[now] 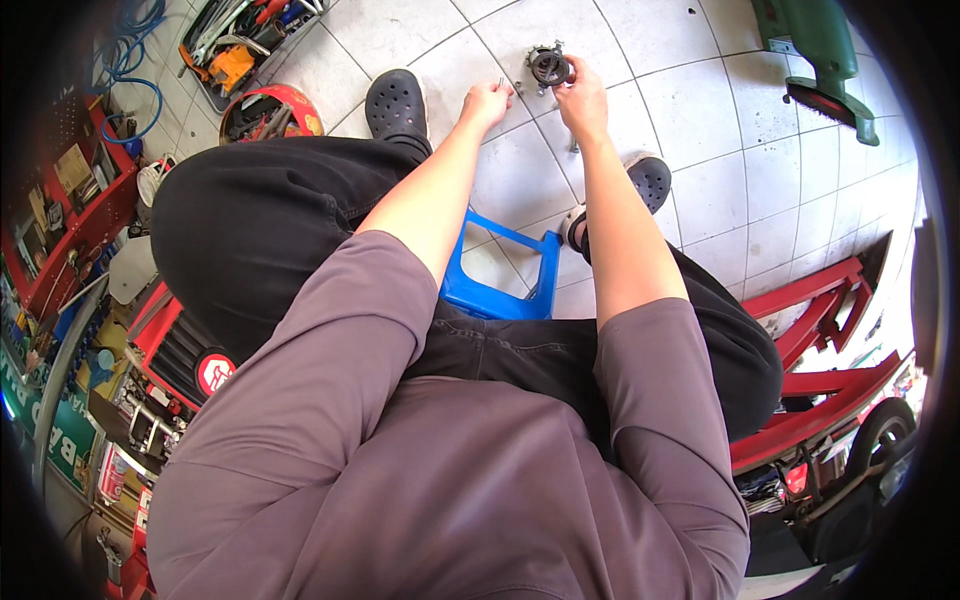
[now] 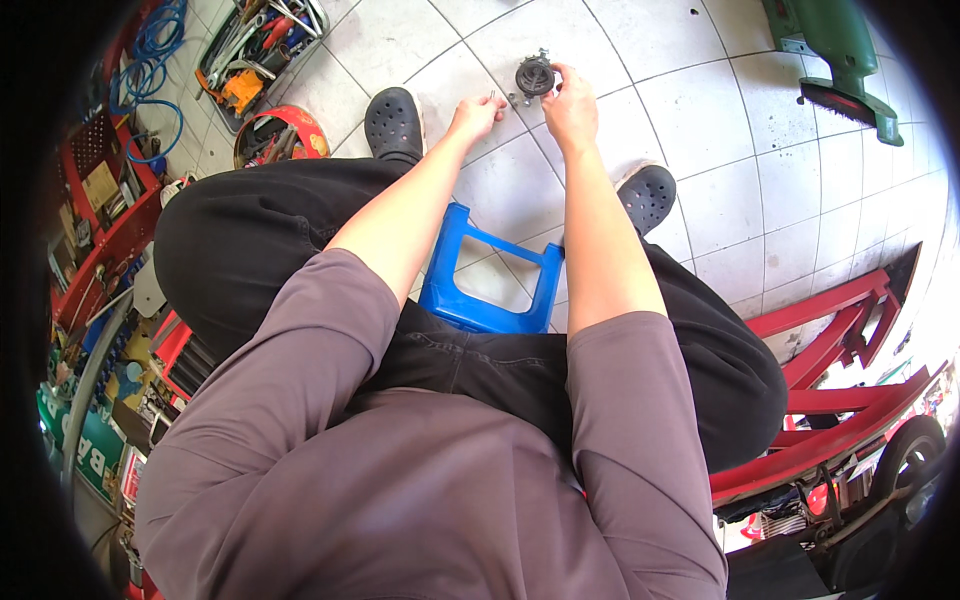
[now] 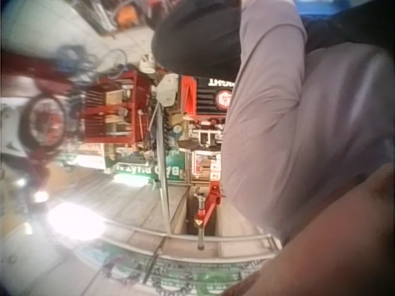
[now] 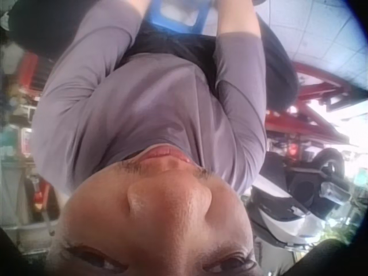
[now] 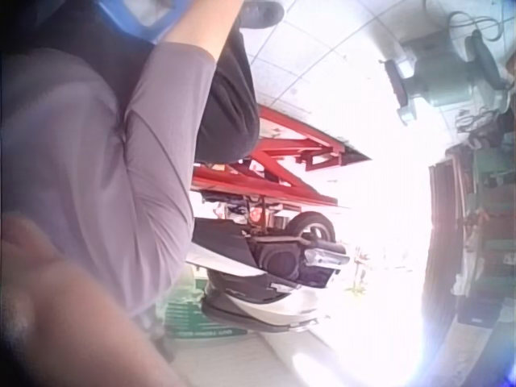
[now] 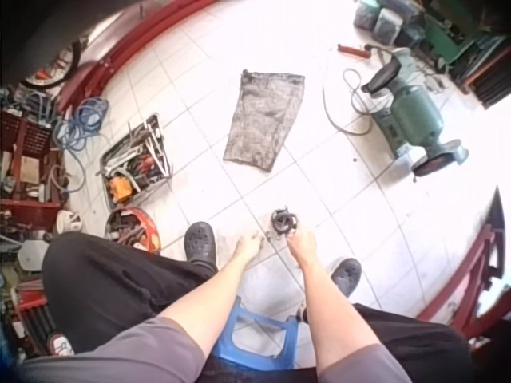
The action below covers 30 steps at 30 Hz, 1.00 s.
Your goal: The person assembles clutch components, inserting small springs and pins into a metal clutch hub and checking their fit by hand.
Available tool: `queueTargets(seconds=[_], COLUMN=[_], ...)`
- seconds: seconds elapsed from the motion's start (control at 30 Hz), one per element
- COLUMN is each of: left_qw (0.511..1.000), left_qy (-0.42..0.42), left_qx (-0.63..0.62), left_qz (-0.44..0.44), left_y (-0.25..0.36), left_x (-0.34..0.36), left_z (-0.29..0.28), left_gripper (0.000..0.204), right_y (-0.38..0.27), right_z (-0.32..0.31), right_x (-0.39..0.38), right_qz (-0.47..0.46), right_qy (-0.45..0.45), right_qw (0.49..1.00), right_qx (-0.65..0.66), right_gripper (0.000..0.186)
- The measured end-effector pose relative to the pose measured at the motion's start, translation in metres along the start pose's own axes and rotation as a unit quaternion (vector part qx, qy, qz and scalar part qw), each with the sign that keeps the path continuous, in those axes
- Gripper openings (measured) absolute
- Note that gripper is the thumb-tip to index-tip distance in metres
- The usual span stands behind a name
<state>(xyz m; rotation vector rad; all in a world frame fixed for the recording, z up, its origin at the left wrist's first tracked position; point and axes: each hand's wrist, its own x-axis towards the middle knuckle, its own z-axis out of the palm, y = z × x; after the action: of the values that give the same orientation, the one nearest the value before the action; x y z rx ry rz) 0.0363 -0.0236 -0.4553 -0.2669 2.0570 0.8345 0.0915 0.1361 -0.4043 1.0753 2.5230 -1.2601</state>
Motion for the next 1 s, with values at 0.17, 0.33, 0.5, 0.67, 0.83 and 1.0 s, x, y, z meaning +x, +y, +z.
queueTargets(seconds=[0.17, 0.33, 0.5, 0.67, 0.83, 1.0], left_qw=[1.0, 0.994, 0.997, 0.999, 0.996, 0.996], left_qy=[-0.019, -0.028, -0.036, 0.007, 0.021, 0.085], left_qx=[-0.011, -0.088, -0.048, -0.032, -0.057, -0.002], left_qz=[0.017, -0.064, -0.051, -0.037, -0.068, -0.026], left_y=[-0.004, 0.001, -0.003, -0.023, -0.007, -0.045], left_x=[0.001, -0.01, -0.018, -0.003, -0.015, 0.012], left_z=[-0.001, -0.007, -0.014, -0.022, -0.03, -0.024], left_gripper=[0.032, 0.032, 0.033, 0.033, 0.031, 0.028], right_y=[0.002, 0.006, 0.012, -0.011, 0.0, -0.001], right_z=[0.002, 0.005, 0.034, 0.04, 0.052, 0.055], right_x=[-0.004, -0.024, -0.039, -0.036, -0.027, -0.028], right_qz=[0.053, 0.092, -0.013, -0.076, -0.134, -0.146], right_qy=[0.031, -0.045, -0.07, -0.091, -0.13, -0.143], right_qw=[0.998, 0.992, 0.99, 0.971, 0.937, 0.925], right_qx=[-0.022, -0.078, -0.12, -0.209, -0.294, -0.32], right_gripper=[0.03, 0.024, 0.022, 0.024, 0.026, 0.022])
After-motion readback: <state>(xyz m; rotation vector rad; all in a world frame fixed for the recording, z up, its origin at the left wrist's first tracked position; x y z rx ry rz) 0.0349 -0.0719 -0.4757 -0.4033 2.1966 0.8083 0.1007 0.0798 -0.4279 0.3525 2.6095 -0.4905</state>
